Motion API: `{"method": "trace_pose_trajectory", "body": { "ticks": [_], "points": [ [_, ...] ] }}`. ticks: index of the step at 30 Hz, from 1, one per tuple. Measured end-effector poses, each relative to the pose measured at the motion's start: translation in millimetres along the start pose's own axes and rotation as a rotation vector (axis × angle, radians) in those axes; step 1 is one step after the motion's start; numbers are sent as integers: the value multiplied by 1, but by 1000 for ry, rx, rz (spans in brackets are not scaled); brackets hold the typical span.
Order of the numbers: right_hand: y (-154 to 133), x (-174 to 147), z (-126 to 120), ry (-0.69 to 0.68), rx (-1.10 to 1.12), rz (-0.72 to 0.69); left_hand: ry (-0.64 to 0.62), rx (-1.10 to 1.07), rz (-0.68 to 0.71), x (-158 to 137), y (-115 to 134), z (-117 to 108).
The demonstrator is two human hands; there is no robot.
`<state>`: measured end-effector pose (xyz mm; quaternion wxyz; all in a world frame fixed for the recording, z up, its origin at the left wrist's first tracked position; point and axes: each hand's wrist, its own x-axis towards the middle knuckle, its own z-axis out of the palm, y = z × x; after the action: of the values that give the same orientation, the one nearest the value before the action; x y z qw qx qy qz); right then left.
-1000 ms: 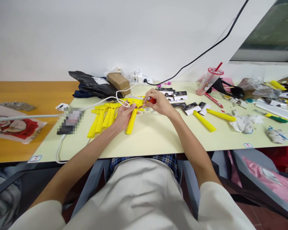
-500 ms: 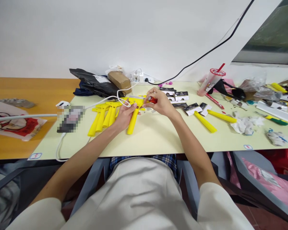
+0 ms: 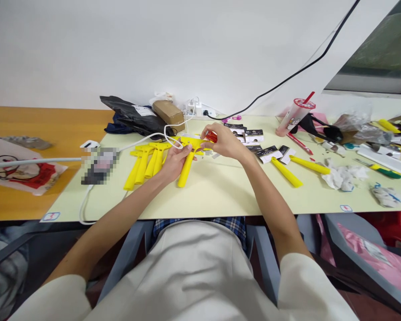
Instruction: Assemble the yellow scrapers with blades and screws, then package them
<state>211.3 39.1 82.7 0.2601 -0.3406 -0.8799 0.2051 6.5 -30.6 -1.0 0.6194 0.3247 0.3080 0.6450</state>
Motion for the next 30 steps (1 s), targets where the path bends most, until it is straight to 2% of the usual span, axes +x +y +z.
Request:
{"method": "trace_pose_trajectory", "body": {
  "ticks": [6, 9, 12, 17, 21, 26, 30],
  "points": [
    [-8, 16, -19, -139, -78, 83, -61, 69, 66, 3, -3, -6],
    [-14, 22, -25, -189, -71, 149, 4, 124, 172, 2, -8, -4],
    [-24, 25, -29, -181, -5, 212, 88, 168, 284, -5, -10, 4],
    [-48, 31, -36, -186, 61, 229, 138, 314, 396, -19, -8, 12],
    [-65, 41, -37, -188, 60, 192, 88, 415, 496, -18, -10, 9],
    [-82, 54, -26, -148, -30, 256, -12, 562, 511, -7, -19, -4],
    [-85, 65, -12, -126, -86, 304, -89, 461, 402, -3, -26, -6]
  ]
}}
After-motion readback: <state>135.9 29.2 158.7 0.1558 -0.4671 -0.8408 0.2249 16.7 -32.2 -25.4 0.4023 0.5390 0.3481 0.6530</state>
